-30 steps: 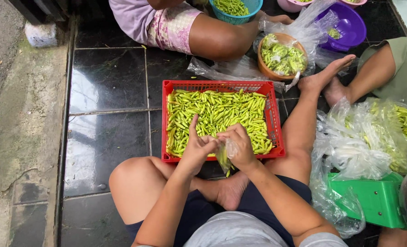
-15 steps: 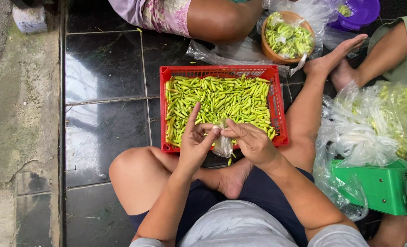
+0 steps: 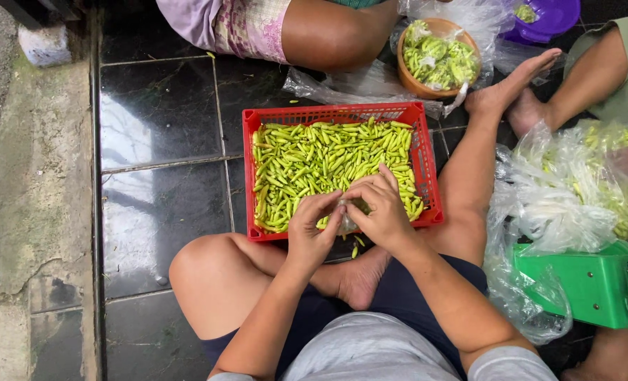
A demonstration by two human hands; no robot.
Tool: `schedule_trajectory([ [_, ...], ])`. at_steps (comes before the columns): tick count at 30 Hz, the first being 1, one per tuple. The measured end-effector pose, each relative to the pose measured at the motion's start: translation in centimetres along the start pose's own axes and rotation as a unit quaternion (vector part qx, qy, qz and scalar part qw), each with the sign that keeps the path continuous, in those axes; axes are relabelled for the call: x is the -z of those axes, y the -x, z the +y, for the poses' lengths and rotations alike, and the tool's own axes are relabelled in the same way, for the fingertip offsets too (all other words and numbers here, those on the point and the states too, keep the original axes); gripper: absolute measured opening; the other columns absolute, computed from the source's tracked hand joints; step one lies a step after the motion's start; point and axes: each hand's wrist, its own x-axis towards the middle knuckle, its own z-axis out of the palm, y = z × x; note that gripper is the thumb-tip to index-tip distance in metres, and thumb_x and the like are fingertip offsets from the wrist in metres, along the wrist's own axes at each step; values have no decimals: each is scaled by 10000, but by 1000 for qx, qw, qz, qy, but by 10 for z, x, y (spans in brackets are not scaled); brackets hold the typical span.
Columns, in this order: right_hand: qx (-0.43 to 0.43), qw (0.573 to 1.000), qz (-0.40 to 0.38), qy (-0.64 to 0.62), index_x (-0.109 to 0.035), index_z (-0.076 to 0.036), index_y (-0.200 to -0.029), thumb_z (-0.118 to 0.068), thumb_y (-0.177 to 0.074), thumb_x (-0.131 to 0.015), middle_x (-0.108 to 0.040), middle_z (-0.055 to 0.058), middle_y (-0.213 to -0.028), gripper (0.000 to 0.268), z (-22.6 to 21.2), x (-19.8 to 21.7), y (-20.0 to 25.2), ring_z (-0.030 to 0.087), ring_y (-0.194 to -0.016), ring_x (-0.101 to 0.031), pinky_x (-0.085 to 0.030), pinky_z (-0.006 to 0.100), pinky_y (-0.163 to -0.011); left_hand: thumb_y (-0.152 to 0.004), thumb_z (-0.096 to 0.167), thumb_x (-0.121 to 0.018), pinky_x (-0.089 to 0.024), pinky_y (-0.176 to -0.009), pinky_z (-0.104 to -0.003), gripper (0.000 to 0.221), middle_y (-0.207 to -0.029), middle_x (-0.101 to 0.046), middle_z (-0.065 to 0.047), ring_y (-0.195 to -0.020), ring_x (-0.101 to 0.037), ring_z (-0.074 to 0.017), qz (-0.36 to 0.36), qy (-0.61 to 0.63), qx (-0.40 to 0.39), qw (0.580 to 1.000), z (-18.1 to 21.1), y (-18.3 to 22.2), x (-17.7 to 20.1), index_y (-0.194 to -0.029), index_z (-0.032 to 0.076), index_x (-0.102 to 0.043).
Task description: Bagging small green peppers from a red crate into small plastic bags while sitting on the floor.
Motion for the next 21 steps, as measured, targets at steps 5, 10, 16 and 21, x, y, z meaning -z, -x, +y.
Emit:
schedule_trajectory([
  [5, -20, 999, 36, 15, -650, -126, -919, -41, -783, -805, -715, 13, -919, 223, 3, -10, 12, 257, -960, -641, -307, 594, -1160, -838, -17, -803, -665, -728, -290, 320, -940, -722, -79, -875, -713, -197, -3, 2, -38, 999, 10, -1, -1, -1142, 81, -782],
  [10, -36, 996, 16, -75, -644, -97, -988, -89, -888, -728, -693, 58, -961, 131, 26, -16, 27, 294, -956, -670, -429, 520, -1120, -929, -1, -705, -627, -815, -320, 382, -1066, -629, -108, -945, -619, -146, -13, 135, 96, 986, -26, 5, -4, -1307, 49, -679],
  [16, -168, 966, -103, -168, -561, -103, -1153, -161, -884, -782, -770, 82, -982, 353, 22, 3, 24, 272, -985, -731, -513, 482, -984, -857, -70, -741, -603, -783, -253, 521, -902, -716, -92, -810, -668, -84, -85, 234, 221, 943, -40, 6, 3, -1361, -3, -630],
  [21, -265, 831, -342, -349, -306, -110, -1526, 76, -782, -745, -667, 289, -1257, 884, -6, 35, 6, 371, -1170, -620, -474, 534, -1038, -824, -111, -707, -594, -763, -230, 657, -832, -695, -97, -760, -655, -84, -86, 270, 183, 941, -22, 8, 7, -1446, 5, -529],
])
